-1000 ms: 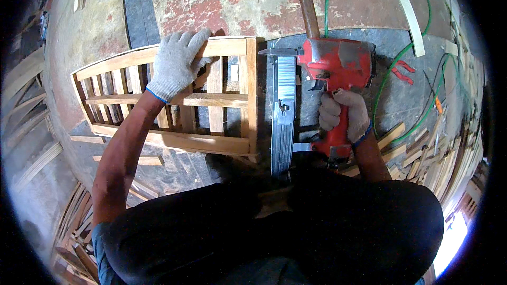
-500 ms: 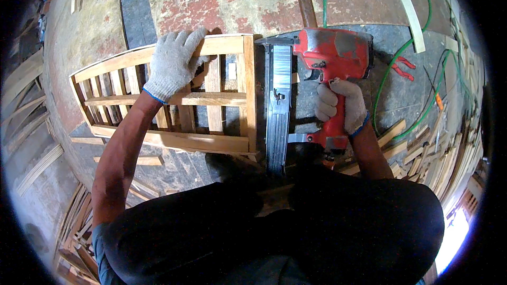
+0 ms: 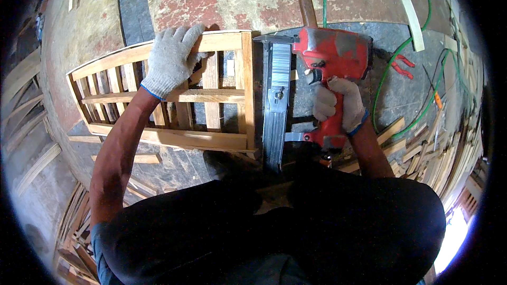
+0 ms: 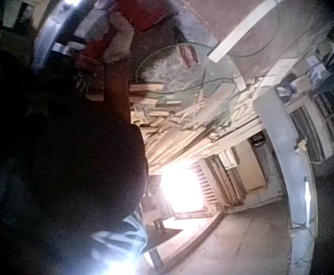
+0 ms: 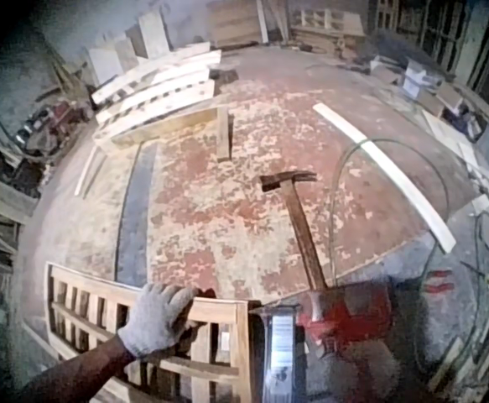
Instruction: The person assembles a wooden frame by placing small wooden slats into a larger frame structure. They use a hammer to tap the slats into place and a nail gun to secure them. The person also uses a tape measure to check dimensions on a workbench.
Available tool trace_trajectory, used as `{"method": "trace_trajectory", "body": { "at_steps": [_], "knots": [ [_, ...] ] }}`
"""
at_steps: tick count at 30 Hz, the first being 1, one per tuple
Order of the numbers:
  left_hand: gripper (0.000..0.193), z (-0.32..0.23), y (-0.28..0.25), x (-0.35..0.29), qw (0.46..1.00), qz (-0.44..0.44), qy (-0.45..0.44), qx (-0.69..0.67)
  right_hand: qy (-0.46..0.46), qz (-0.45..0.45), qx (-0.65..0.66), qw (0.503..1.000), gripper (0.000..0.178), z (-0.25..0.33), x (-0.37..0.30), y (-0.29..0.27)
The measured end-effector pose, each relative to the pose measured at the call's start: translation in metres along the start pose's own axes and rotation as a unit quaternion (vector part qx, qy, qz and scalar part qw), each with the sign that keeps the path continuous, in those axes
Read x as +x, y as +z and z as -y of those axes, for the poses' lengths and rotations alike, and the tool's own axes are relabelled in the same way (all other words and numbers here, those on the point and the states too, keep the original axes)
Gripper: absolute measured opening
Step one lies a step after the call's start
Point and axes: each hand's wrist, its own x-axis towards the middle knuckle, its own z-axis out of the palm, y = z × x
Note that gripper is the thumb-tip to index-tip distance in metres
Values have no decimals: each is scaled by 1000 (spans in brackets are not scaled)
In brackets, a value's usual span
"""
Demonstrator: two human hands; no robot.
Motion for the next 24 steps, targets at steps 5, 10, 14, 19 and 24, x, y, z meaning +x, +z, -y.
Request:
{"method": "trace_trajectory", "body": {
  "at_steps": [5, 10, 14, 19, 24],
  "knots": [
    [66, 1, 2, 1, 1000, -10, 7, -17, 4, -7, 25, 1000, 28, 2, -2, 18],
    [66, 2, 0, 1, 1000, -10, 10, -26, -5, -20, -7, 1000, 29, 1, -2, 11],
    [66, 2, 1, 1, 999, -12, 11, -32, 5, -35, -5, 999, 29, 1, -1, 4],
    [71, 5, 4, 0, 999, -14, 17, -36, -1, 36, -12, 999, 17, 0, -2, 2],
    [71, 7, 6, 0, 1000, -2, 14, -28, 6, 35, 3, 999, 19, 3, -2, 10]
  ]
}}
